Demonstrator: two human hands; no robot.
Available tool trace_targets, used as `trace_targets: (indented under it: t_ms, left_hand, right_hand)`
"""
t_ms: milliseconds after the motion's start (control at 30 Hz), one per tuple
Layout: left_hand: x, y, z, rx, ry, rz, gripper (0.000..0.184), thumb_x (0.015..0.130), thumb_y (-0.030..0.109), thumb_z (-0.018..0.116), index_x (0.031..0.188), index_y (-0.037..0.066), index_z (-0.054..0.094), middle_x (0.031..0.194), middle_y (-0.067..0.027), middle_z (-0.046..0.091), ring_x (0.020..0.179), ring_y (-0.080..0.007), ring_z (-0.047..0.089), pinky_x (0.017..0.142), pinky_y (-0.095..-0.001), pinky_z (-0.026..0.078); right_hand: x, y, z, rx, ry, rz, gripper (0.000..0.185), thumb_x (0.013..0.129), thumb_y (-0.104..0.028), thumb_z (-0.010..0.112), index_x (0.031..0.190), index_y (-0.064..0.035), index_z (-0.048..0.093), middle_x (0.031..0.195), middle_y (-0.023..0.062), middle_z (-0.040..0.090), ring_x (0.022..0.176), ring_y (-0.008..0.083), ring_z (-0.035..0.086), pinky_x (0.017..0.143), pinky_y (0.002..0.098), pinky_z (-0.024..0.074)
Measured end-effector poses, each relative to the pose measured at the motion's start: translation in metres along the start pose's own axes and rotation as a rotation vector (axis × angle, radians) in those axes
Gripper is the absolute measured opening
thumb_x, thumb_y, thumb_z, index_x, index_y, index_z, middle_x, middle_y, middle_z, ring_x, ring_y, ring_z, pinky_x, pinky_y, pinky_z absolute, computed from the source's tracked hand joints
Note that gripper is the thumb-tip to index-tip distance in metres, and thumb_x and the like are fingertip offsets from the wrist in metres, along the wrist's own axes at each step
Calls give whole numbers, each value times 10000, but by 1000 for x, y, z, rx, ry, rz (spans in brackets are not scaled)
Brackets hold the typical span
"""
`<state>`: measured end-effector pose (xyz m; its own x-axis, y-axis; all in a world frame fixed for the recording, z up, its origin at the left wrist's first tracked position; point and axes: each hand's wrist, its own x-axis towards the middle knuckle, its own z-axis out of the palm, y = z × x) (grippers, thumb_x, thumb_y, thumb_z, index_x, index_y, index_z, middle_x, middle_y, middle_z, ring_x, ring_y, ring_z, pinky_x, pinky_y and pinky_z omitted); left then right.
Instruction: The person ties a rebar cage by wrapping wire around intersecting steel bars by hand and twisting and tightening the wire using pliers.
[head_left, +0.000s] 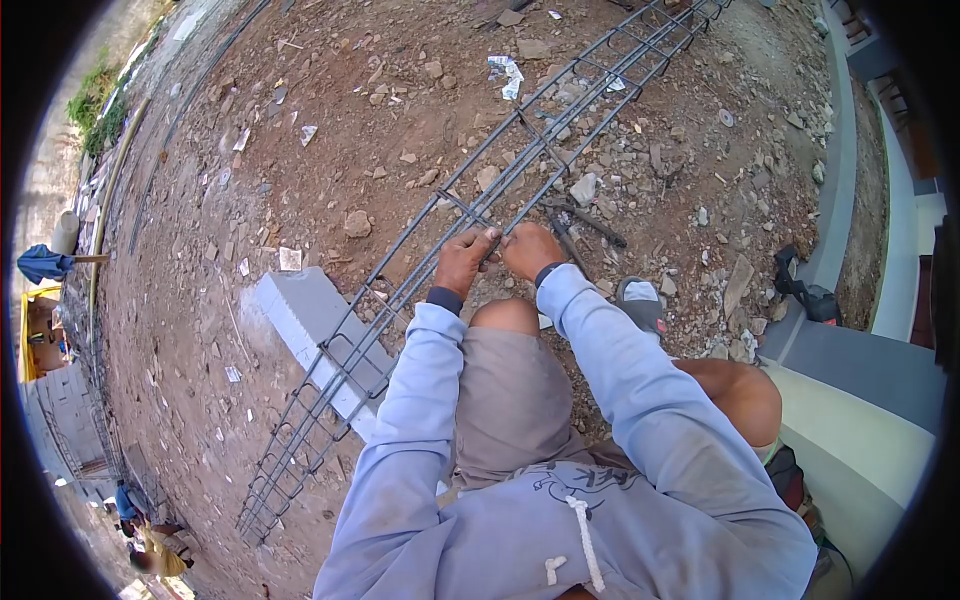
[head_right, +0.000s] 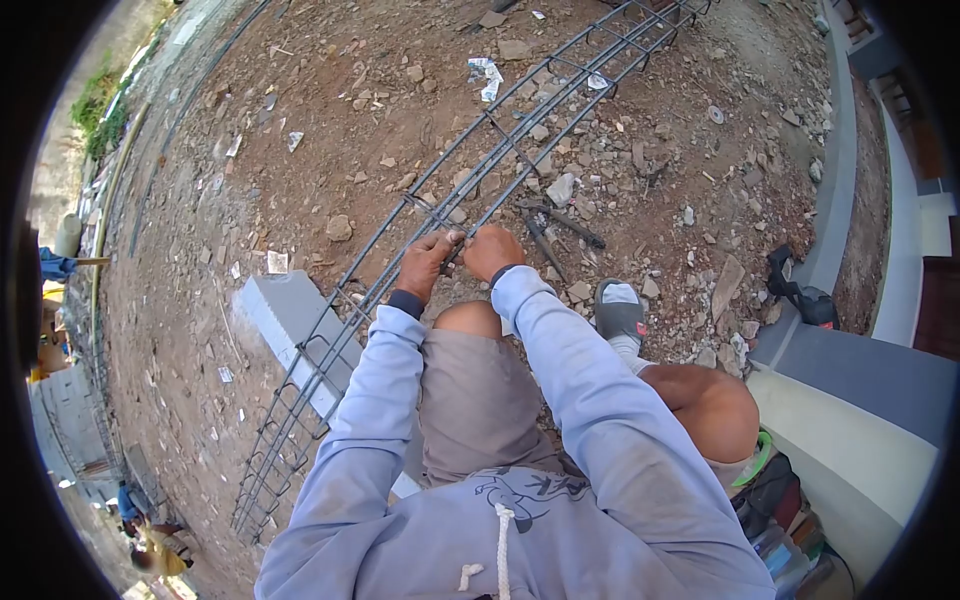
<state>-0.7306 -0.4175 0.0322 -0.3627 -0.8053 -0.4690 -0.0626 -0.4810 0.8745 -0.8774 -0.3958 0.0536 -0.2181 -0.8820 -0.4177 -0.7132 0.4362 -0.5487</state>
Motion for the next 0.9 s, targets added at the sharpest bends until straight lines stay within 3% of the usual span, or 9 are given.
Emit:
trace_targets:
  t_ms: [433,533,600,700,800,900]
  left_hand:
    - [3,-1,-3,261,-61,27,310,809,193,688,992,-10,543,852,-108,629,732,-159,610,582,-286,480]
    - [4,-1,-2,485,-44,114,288,811,186,674,967,-14,538,830,-130,635,729,-200,627,602,-322,486]
    - [5,-4,-2,689,-6,201,253,824,172,649,967,0,532,804,-135,631,702,-198,622,603,-333,477]
    - [3,-13,4,817,109,455,231,806,160,645,948,10,541,816,-176,631,722,-297,627,635,-376,480]
    - [0,-10,8,913,158,467,236,794,185,645,944,31,548,840,-192,635,775,-371,616,671,-416,481]
    - [1,-10,15,990,238,387,260,770,230,665,926,47,565,841,-195,643,788,-382,618,686,-438,481]
  right_hand:
    - [28,27,12,23,-65,-209,276,749,-270,670,834,-8,686,897,248,635,879,389,618,801,446,485]
    - [27,25,10,14,-61,-246,213,771,-207,574,794,-19,673,832,244,624,837,400,602,783,468,469]
    - [29,23,3,3,-150,-219,285,779,-254,620,871,11,671,927,260,621,917,387,601,831,448,467]
    - [25,15,0,-31,-174,-117,363,796,-301,628,929,35,664,994,266,620,969,382,599,873,434,462]
    - [20,6,-5,-34,-187,-22,376,806,-304,598,947,38,661,1032,267,613,1000,380,593,900,423,455]
    - [17,1,-2,0,-154,84,366,795,-277,564,962,32,662,1073,269,599,1031,371,585,916,412,452]
